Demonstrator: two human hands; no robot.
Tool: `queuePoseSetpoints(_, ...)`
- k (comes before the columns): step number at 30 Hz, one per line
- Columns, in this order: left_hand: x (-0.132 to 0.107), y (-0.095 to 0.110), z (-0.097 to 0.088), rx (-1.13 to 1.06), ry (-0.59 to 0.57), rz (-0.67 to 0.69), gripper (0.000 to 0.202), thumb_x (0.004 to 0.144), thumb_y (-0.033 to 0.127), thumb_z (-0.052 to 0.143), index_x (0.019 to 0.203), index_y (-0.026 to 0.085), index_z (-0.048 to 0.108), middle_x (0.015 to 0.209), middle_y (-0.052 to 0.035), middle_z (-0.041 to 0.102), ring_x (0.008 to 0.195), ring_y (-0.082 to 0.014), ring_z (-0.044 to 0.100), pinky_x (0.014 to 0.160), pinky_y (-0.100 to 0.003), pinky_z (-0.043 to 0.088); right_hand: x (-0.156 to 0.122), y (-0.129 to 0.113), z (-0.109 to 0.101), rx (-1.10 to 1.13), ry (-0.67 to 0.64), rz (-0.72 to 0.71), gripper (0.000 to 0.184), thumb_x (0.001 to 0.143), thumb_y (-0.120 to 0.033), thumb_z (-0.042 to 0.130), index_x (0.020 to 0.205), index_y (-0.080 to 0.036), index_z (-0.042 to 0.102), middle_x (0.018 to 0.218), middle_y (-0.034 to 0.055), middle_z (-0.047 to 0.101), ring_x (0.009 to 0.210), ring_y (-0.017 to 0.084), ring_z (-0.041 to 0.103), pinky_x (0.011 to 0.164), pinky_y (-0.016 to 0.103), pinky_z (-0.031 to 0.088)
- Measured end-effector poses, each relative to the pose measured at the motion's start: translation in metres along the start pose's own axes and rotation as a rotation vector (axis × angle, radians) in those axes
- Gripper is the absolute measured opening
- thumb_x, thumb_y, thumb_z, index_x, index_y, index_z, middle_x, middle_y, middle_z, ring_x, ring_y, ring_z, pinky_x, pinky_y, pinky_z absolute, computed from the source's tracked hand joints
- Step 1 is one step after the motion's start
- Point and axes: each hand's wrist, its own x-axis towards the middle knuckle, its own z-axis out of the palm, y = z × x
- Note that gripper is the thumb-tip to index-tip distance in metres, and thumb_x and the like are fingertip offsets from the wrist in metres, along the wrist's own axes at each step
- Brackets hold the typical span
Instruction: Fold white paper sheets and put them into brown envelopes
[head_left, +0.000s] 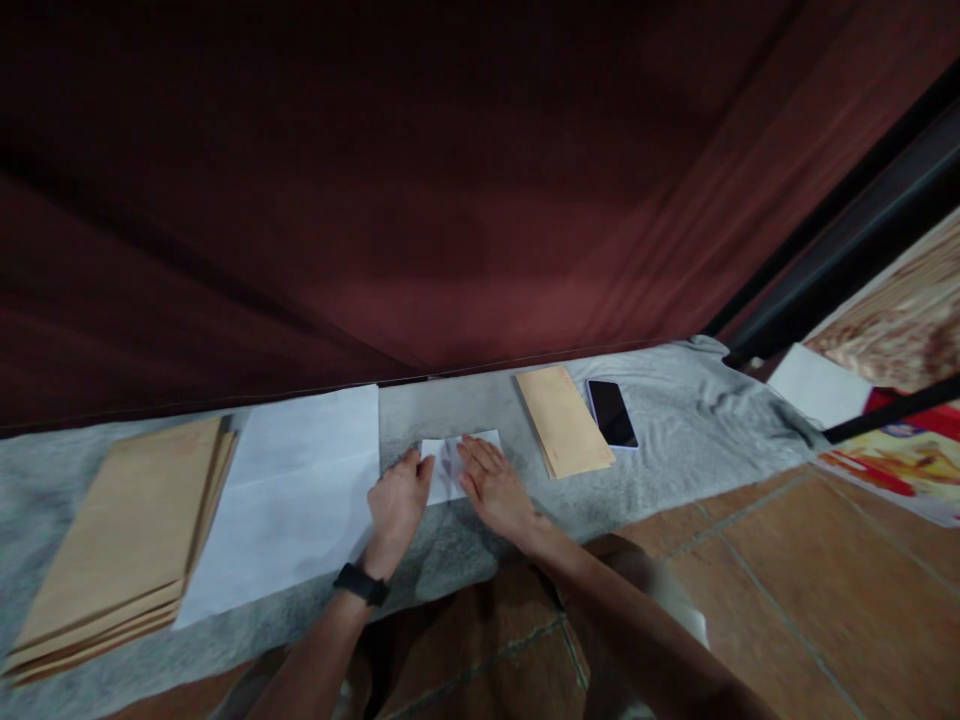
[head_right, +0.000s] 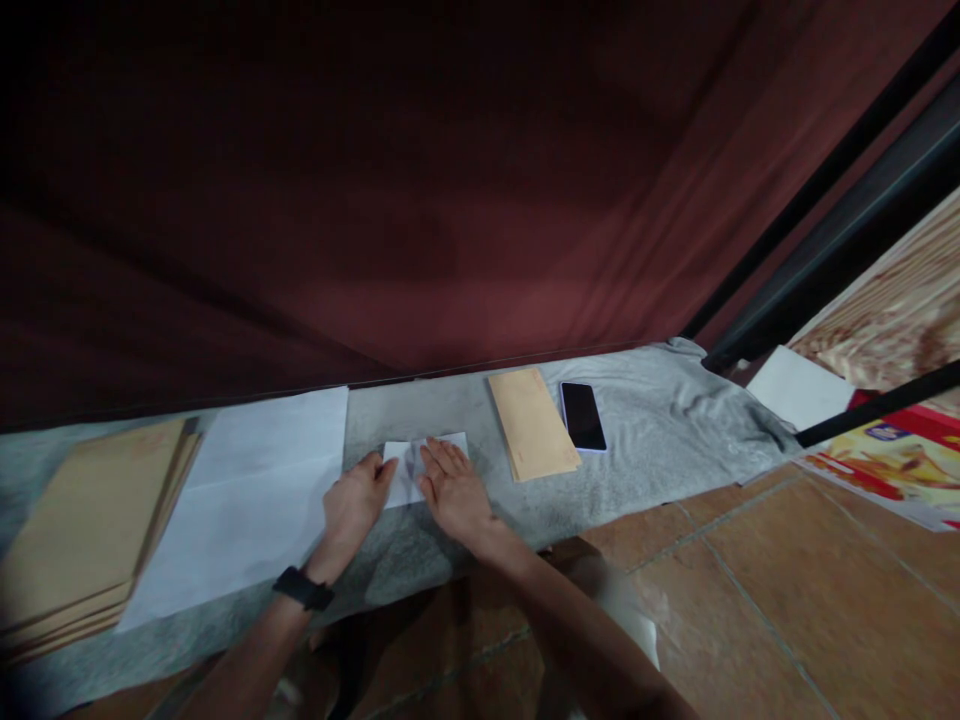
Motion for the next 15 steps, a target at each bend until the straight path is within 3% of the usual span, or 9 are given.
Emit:
queuePoseSetpoints(11,-0.007,0.002,0.005,0.116,0.09,0.037,0.043,0.104,0.035,0.026,0.122,0.014,0.059,0.083,-0.0142,0.075,0.08,-0.0285,0.075,0.066,-0.035,0.052,-0.01,0.001,0.017,-0.136,-0.005,0.016,0.052,0.106,-0.04,0.043,0.153,-0.016,0.043,0.161,0.0103,0.037,0.148,0.024,0.036,0.124,0.043,0.027)
queuePoseSetpoints(15,-0.01,0.004,0.007,0.13,0.212,0.106,0.041,0.102,0.029,0.029,0.12,0.009,0.06,0.084,-0.015,0.074,0.082,-0.0289,0.073,0.073,-0.038,0.054,-0.009,0.0,0.019,-0.146,0.025,0.009,0.052,0.106,-0.04,0.043,0.152,-0.016,0.044,0.161,0.0104,0.038,0.148,0.025,0.036,0.123,0.043,0.028)
